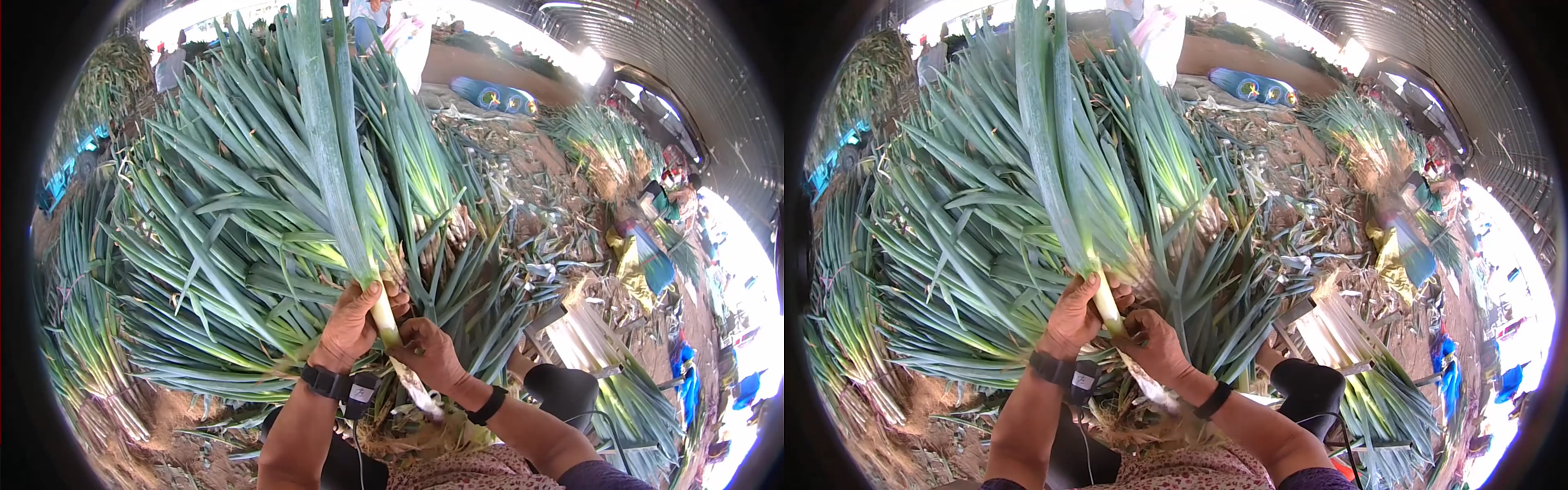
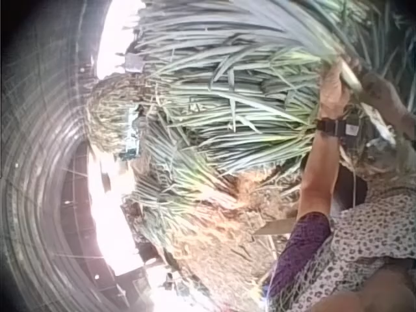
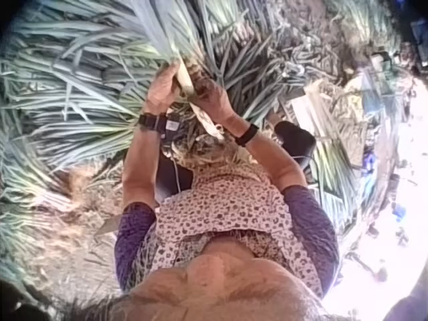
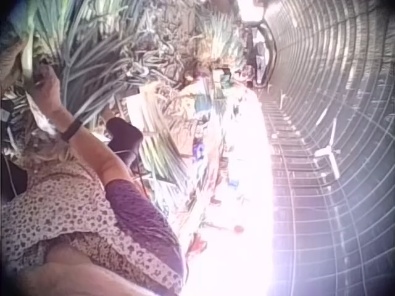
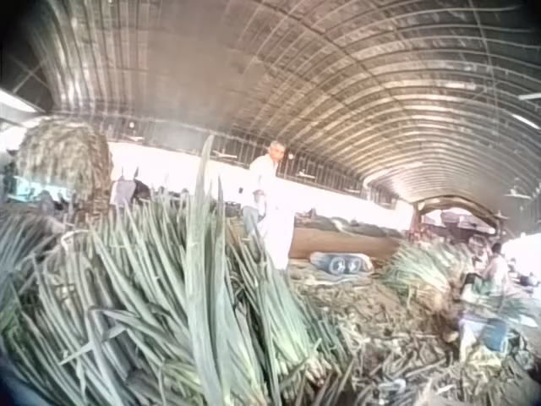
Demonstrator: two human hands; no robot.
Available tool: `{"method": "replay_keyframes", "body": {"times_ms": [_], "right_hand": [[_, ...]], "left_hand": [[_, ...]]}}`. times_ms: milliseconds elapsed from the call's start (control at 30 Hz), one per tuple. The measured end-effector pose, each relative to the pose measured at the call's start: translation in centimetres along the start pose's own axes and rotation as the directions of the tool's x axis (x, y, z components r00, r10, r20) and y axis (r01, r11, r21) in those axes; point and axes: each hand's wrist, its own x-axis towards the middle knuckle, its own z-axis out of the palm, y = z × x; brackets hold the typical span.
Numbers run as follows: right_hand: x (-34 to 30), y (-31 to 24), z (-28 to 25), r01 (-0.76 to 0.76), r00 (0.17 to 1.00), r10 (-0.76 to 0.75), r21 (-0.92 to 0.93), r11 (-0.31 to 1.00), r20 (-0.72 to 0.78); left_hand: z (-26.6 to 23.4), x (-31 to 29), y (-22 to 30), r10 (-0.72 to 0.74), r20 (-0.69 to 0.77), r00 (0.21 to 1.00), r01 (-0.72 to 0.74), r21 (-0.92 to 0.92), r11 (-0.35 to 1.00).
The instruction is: The person peels the outer layers from a leek by hand, trims the roots, and places the cleaned leek onto a metal rack, repeating the process for several more leeks.
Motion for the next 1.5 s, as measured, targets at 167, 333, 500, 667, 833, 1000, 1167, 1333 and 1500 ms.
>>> {"method": "replay_keyframes", "body": {"times_ms": [167, 333, 500, 667, 833, 1000, 1167, 1333, 1500], "right_hand": [[0.1, -0.7, 0.5, -0.069, 0.993, 0.049, -0.191, 0.979, -0.106], [0.1, -1.5, 0.6, -0.083, 0.996, 0.08, -0.149, 0.985, -0.027], [-0.4, -0.9, 0.4, -0.038, 0.996, 0.02, 0.221, 0.975, 0.081], [0.0, -1.9, -0.6, -0.338, 0.896, 0.368, 0.919, 0.201, 0.248], [-4.2, -0.8, -2.8, -0.667, 0.636, 0.498, 0.096, 0.739, 0.589], [-12.8, 8.3, -6.2, -0.175, 0.439, 0.696, -0.706, 0.687, 0.569], [-6.1, 4.1, -3.1, -0.313, 0.93, 0.329, -0.115, 0.943, 0.165], [-0.3, -0.3, 0.2, -0.068, 0.994, 0.08, -0.152, 0.986, 0.076], [-0.6, 0.2, 1.1, -0.025, 0.996, 0.043, -0.219, 0.975, 0.076]], "left_hand": [[0.2, 0.3, -0.3, 0.082, -0.097, 0.992, -0.07, 0.121, 0.99], [0.2, 0.2, -0.4, 0.142, -0.185, 0.972, -0.106, 0.193, 0.975], [1.2, 1.1, 1.1, 0.308, -0.271, 0.912, -0.253, 0.219, 0.942], [0.5, -0.2, 0.0, 0.097, -0.091, 0.991, -0.081, 0.161, 0.984], [-0.5, -0.6, 4.5, 0.301, -0.342, 0.89, -0.181, 0.339, 0.923], [0.6, -0.2, 6.9, 0.444, -0.319, 0.837, -0.255, 0.49, 0.834], [0.3, -0.2, 4.4, 0.359, -0.224, 0.906, -0.32, 0.194, 0.928], [0.5, 0.8, 2.4, 0.372, -0.169, 0.913, -0.356, 0.119, 0.927], [0.7, 0.9, 2.5, 0.418, -0.188, 0.889, -0.391, 0.165, 0.905]]}}
